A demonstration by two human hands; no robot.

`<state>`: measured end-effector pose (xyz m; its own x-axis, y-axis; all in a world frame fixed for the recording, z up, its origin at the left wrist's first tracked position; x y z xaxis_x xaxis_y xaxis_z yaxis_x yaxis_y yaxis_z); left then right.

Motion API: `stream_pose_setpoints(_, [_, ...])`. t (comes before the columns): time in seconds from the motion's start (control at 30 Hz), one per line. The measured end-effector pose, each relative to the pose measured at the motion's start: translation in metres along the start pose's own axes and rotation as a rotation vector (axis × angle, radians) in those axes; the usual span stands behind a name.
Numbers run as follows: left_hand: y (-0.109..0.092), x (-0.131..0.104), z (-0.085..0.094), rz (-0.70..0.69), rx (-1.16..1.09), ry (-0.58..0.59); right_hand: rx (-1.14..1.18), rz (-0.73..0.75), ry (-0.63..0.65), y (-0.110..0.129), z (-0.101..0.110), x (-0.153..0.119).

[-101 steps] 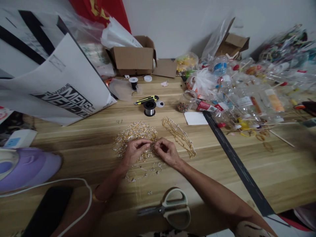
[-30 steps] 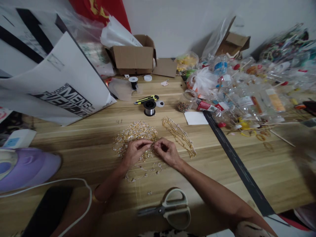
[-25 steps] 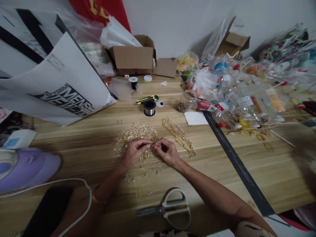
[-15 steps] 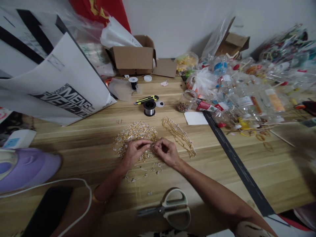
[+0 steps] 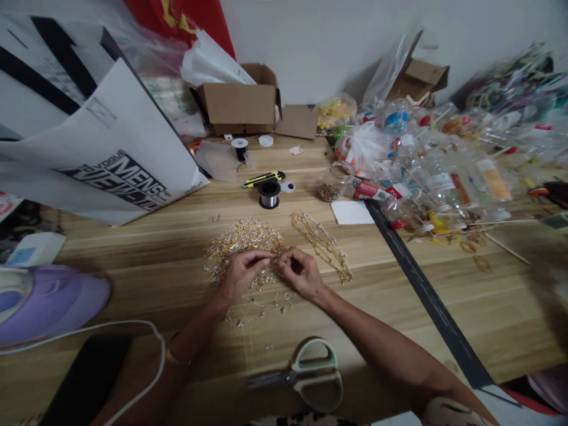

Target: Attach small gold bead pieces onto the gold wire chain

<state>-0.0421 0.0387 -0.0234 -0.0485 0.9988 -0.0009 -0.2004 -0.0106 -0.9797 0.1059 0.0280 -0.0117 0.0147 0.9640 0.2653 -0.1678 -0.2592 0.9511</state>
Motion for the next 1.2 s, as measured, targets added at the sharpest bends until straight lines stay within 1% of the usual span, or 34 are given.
stream_pose_setpoints(0.33, [-0.0014, 0.0, -0.0019, -0.009, 0.007, 0.004, -0.022, -0.005, 0.004, -0.0002, -0.0005, 0.0001])
stream_pose_setpoints(0.53, [0.002, 0.0, -0.001, -0.015, 0.024, 0.007, -0.007, 0.002, -0.001, 0.0015, -0.0006, 0.0001])
stream_pose_setpoints(0.87, [-0.0004, -0.0006, -0.0004, -0.031, 0.024, 0.008, -0.007, 0.004, 0.0, 0.0022, -0.0001, 0.0002])
stream_pose_setpoints(1.2, [-0.0007, -0.0004, -0.0027, -0.01, 0.008, 0.018, 0.0, 0.022, -0.001, 0.0014, 0.0, 0.0004])
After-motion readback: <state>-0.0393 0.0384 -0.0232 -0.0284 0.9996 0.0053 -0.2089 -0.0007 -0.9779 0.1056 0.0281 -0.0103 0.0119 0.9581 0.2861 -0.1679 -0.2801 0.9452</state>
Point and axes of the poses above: each hand's wrist, its own x-axis towards the middle knuckle, its own z-axis out of the back of the hand, y = z × x, the point moved 8 cm from there along x, towards the middle knuckle, and after that the axes turned 13 degrees about -y, right-handed, at the moved point
